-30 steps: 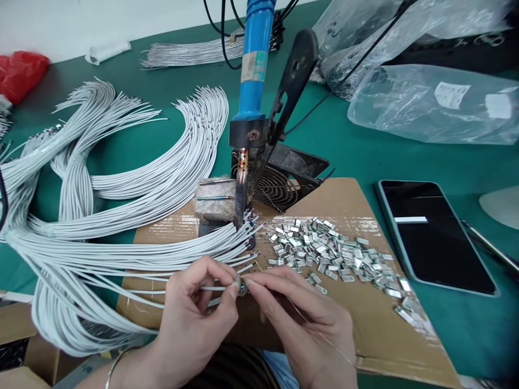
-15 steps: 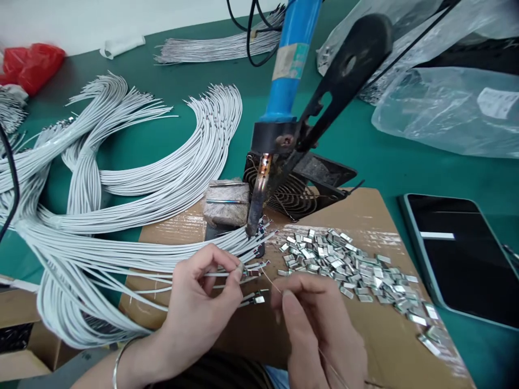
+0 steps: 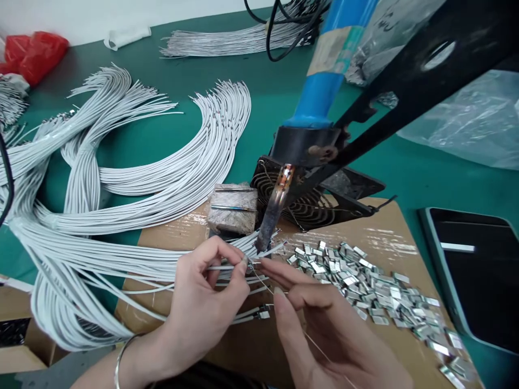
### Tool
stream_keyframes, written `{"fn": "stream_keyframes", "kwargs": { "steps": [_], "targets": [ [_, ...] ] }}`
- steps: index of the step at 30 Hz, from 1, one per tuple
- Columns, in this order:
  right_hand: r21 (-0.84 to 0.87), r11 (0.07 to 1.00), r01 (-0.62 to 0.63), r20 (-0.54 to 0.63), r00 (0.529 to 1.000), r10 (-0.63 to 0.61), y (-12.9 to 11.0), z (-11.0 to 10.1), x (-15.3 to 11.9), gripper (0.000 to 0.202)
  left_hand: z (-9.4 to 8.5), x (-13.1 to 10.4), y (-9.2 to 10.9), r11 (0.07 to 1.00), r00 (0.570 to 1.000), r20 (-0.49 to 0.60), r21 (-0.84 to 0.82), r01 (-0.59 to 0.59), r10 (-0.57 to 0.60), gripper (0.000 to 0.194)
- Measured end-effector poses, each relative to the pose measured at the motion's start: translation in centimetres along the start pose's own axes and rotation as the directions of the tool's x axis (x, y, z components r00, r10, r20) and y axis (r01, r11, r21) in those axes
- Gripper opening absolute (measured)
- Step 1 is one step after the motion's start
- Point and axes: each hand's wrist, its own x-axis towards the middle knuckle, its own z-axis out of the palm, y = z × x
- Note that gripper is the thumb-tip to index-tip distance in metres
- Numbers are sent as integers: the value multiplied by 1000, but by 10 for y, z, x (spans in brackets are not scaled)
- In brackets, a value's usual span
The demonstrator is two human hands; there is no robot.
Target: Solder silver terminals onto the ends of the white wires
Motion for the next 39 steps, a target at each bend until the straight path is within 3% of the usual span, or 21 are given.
{"fn": "stream_keyframes", "kwargs": {
  "steps": [4,11,28,39],
  "targets": [
    [2,994,110,83,991,-109,8,-8,10,16,2,2,2,1000,1000,-7,27,13,-13,10],
    [20,992,124,118,985,-125,12,-10,17,17,4,3,4,1000,1000,-17,-11,-8,8,9],
    [116,993,13,137,990,-29,11,-10,25,18,5,10,6,998,1000,-25,-61,12,-14,6],
    [192,981,8,92,995,-27,7,-6,27,17,4,12,13,997,998,-46,-63,-51,49,6]
  ]
}}
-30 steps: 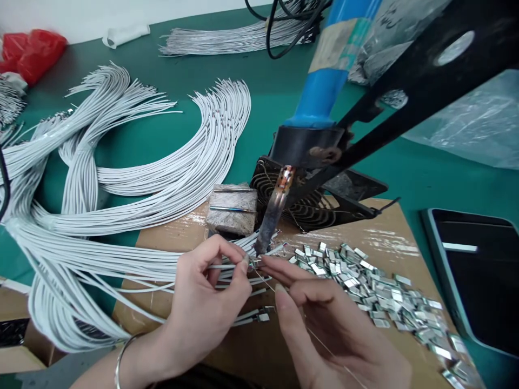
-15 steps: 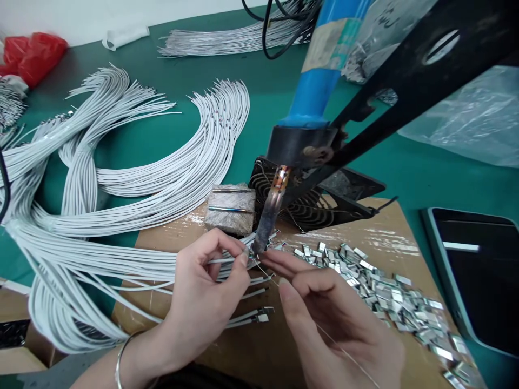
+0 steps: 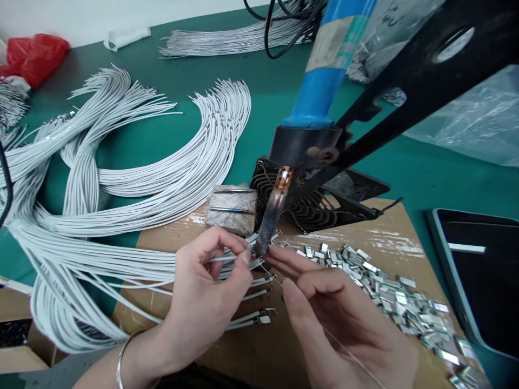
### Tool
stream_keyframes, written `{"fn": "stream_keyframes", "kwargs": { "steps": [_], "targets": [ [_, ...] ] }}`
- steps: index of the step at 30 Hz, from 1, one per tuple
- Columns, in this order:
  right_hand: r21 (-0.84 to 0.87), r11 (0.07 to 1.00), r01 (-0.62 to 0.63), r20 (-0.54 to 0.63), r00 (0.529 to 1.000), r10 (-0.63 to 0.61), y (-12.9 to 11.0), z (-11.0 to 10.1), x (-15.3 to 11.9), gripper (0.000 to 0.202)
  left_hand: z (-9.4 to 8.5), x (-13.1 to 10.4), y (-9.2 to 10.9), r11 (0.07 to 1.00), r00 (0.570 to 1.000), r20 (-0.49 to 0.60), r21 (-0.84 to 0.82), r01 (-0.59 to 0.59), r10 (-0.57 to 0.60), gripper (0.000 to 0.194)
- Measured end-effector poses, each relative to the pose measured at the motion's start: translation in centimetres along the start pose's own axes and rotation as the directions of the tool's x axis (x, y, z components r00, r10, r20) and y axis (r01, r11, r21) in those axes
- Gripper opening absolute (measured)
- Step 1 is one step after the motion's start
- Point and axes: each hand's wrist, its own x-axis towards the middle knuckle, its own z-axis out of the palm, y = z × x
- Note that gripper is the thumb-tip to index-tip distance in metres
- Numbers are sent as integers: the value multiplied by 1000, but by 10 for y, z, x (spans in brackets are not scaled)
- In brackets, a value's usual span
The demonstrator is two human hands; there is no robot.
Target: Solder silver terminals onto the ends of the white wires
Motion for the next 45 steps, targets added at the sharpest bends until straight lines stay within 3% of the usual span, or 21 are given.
{"fn": "stream_keyframes", "kwargs": {
  "steps": [19,38,45],
  "targets": [
    [-14,997,76,1,997,-76,-1,1,1,19,1,0,0,999,1000,-5,-32,-27,27,5],
    [7,1000,-10,-17,1000,10,-3,0,-2,17,0,-1,-4,998,998,-45,-31,-53,52,7],
    [31,999,-13,-42,999,14,0,3,-2,16,1,-1,-1,1000,1000,-10,-4,-24,24,6]
  ]
}}
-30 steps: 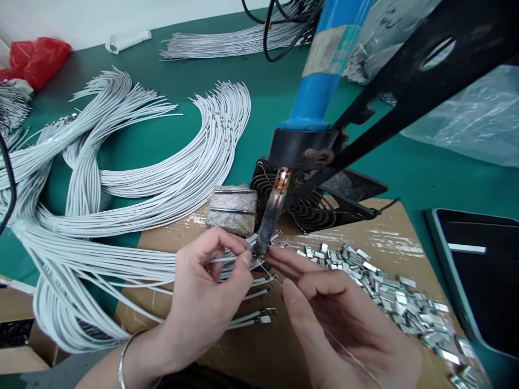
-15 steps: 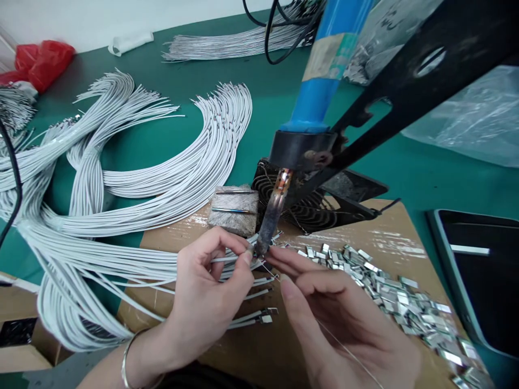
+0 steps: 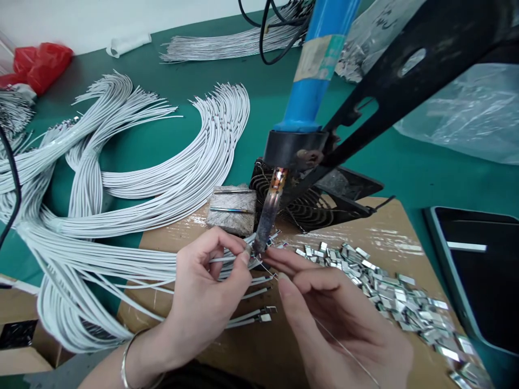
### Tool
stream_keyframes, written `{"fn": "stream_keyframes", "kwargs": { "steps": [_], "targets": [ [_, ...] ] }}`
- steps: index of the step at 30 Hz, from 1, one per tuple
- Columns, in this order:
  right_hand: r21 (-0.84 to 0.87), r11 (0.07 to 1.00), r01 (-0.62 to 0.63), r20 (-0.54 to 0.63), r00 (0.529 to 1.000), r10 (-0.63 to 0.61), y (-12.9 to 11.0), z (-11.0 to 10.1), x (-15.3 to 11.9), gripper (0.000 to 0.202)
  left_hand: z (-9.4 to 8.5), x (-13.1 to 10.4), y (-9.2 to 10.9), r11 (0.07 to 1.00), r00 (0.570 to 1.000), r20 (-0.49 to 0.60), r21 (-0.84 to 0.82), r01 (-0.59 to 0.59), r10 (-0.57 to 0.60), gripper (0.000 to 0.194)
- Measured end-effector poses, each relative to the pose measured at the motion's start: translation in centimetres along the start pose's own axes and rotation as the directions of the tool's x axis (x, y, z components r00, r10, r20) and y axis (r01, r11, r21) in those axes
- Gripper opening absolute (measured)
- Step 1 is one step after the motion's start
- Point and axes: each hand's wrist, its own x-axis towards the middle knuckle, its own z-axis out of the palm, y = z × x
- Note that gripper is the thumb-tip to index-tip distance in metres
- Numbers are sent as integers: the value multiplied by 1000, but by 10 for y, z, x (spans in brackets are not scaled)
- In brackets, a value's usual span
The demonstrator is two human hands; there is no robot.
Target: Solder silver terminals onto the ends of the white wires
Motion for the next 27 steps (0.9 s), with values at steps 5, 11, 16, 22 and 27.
{"fn": "stream_keyframes", "kwargs": {
  "steps": [5,11,16,22,27],
  "targets": [
    [-10,1000,17,2,1000,-17,-2,0,1,17,-1,0,5,1000,1000,1,-19,0,0,6],
    [-5,1000,22,15,1000,-22,-1,-1,-1,17,-2,-1,3,1000,1000,15,-26,3,-2,5],
    [-16,1000,20,-3,1000,-20,-1,-1,-1,17,0,-3,-2,999,1000,2,-35,14,-14,5],
    [-8,1000,27,-10,1000,-27,-1,1,1,17,-1,-7,-4,999,1000,6,-49,15,-14,7],
    [19,1000,21,-56,998,-20,-4,6,0,16,-2,-4,1,999,1000,12,-29,16,-16,6]
  ]
}}
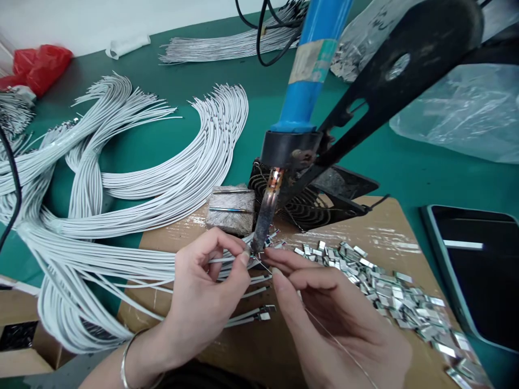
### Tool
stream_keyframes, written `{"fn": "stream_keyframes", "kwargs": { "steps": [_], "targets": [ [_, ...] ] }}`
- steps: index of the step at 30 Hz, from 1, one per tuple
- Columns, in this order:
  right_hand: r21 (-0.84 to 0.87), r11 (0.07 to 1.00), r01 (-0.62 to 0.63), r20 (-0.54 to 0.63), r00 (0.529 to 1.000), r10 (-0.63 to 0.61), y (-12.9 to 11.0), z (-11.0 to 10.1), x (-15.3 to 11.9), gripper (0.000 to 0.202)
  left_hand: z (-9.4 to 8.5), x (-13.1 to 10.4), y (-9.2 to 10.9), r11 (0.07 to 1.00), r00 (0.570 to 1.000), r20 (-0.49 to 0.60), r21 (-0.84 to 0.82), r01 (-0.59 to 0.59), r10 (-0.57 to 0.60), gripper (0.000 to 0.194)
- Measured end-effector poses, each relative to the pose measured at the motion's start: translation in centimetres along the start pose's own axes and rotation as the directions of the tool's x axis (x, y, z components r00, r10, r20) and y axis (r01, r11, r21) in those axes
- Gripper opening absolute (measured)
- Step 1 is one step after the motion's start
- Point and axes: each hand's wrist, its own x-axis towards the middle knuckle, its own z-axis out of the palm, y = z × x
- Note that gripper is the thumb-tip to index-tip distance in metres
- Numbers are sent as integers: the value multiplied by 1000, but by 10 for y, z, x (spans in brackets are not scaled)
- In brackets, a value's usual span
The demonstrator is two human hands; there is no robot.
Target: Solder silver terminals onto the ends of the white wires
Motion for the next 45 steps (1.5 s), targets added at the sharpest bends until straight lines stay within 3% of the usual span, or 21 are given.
{"fn": "stream_keyframes", "kwargs": {
  "steps": [2,7,12,17,29,33,38,45],
  "targets": [
    [5,999,-31,-51,998,31,-1,2,-1,16,0,1,1,1000,1000,0,4,-7,7,6],
    [-21,999,-29,-3,1000,29,-2,3,-1,16,0,2,0,999,1000,-2,23,-29,29,6],
    [-1,998,-68,-98,993,68,-4,6,-2,18,0,1,1,998,999,-3,46,-35,36,6],
    [-29,999,13,17,1000,-13,2,-1,-2,16,1,2,1,998,999,-14,33,-44,45,7],
    [-48,999,22,-7,1000,-23,3,-1,1,17,1,-1,-7,999,999,-11,-23,-32,32,7],
    [-65,998,23,48,999,-20,5,-3,0,17,1,0,-5,1000,1000,-5,11,-13,13,7],
    [-11,1000,-23,-9,1000,23,8,-2,-2,17,-2,-3,-5,997,1000,4,69,-31,31,13],
    [-54,997,49,90,995,-44,14,-6,0,17,-4,-4,-5,986,993,34,117,-117,113,16]
  ]
}}
